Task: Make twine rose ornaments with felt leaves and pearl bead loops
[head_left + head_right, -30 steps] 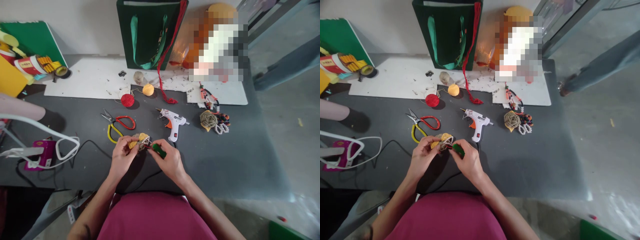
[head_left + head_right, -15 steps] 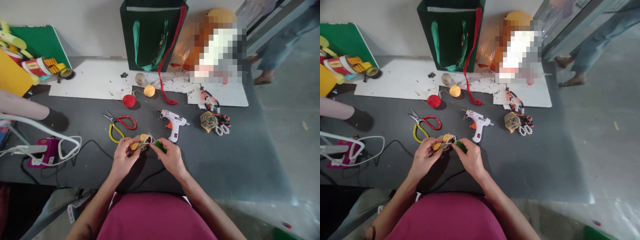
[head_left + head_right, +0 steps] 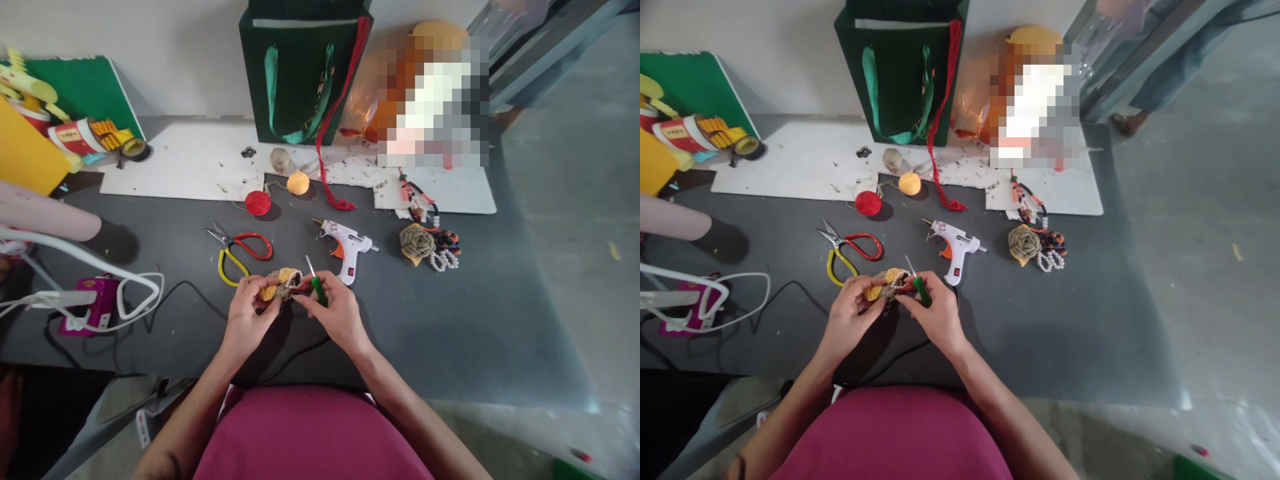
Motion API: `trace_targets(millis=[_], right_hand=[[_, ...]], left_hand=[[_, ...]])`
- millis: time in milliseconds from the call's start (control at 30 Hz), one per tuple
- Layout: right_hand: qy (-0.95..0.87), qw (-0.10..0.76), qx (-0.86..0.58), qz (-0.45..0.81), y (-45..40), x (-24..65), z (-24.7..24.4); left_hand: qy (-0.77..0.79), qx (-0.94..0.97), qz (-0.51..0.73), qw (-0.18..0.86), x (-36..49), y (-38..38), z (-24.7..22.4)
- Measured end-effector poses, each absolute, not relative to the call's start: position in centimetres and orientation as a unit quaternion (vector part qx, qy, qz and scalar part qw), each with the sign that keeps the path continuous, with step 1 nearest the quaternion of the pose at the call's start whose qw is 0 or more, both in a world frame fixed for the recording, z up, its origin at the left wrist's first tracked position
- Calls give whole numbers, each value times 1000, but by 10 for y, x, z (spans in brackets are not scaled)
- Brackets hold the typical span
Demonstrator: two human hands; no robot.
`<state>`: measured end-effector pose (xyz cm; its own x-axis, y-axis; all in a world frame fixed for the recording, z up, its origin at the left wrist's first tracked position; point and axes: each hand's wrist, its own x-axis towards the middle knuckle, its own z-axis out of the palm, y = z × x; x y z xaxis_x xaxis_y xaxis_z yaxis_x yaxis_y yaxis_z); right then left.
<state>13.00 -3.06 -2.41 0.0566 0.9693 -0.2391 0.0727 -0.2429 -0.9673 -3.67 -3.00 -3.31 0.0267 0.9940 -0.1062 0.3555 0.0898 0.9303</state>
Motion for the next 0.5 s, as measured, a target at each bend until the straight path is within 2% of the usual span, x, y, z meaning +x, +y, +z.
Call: trace_targets(millis=[167, 300, 500], right_hand=[[-471, 412, -622, 471, -33, 131, -24], [-395, 473, -615, 492, -35, 132, -30], [-266, 560, -530, 579, -34, 134, -30]], left_hand=[[597, 574, 362, 428, -36, -30, -32], [594, 580, 359, 427, -35, -30, -31], [600, 586, 349, 417, -35, -30, -30]])
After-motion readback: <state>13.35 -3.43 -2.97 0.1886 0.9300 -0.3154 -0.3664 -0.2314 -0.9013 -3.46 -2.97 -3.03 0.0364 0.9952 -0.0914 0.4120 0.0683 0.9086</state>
